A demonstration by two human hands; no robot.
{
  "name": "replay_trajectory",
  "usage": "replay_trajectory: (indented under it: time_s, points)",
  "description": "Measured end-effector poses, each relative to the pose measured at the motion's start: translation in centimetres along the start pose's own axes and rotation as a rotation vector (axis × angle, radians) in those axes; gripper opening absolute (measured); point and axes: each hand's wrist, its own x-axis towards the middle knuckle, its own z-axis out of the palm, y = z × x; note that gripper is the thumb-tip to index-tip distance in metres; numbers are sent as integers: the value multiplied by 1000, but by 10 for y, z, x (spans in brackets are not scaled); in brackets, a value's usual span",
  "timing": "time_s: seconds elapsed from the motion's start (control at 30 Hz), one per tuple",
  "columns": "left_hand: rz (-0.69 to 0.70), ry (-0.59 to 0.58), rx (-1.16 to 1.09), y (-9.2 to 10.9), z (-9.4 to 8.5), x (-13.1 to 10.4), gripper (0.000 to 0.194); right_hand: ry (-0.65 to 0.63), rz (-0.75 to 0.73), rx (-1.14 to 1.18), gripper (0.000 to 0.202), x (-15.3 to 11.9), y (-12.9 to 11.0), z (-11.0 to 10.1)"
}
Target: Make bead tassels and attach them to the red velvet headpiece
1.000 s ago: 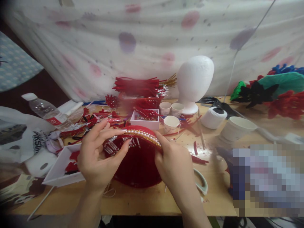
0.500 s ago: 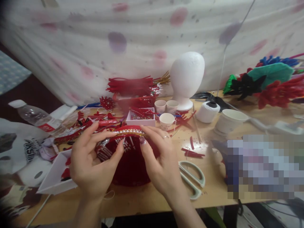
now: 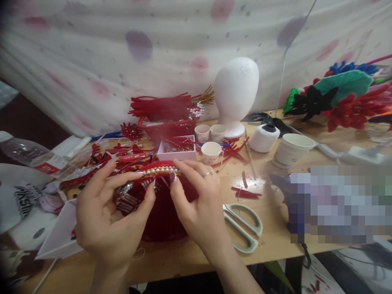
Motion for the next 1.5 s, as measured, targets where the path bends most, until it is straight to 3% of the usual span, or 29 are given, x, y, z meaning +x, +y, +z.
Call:
replay_trajectory:
  time_s: [0.23,0.33,0.47,0.53,0.63,0.73,1.0,1.27,1.5]
  points:
    - [-58,-45,16,0,-2,1,69,-5,-113,-71,34,0,7,-1]
    - [-62,-59,15,1,-3,4,65,-81,-171,-106,35,4,9,-13]
    - [30,-110,19,0,-1,12,44,-208,-292,-234,36,13,9,-37]
    - [76,-153,-12,-3,2,16,49,-251,-323,-276,35,18,8,-48]
    - [112,-216,-89,-8,8,22,68,-314,-316,-302,33,23,5,-61]
    - [184,-273,-125,-10,13,27,74,-350,-279,-326,33,25,2,-70]
    - [248,-269,-96,1,16,37,63,-435,-188,-388,24,32,-10,-82]
    - [305,-299,-90,3,17,37,59,-599,-284,-485,25,51,-28,-88]
    - [315,-309,-164,7,17,40,53,-717,-228,-582,26,60,-38,-87]
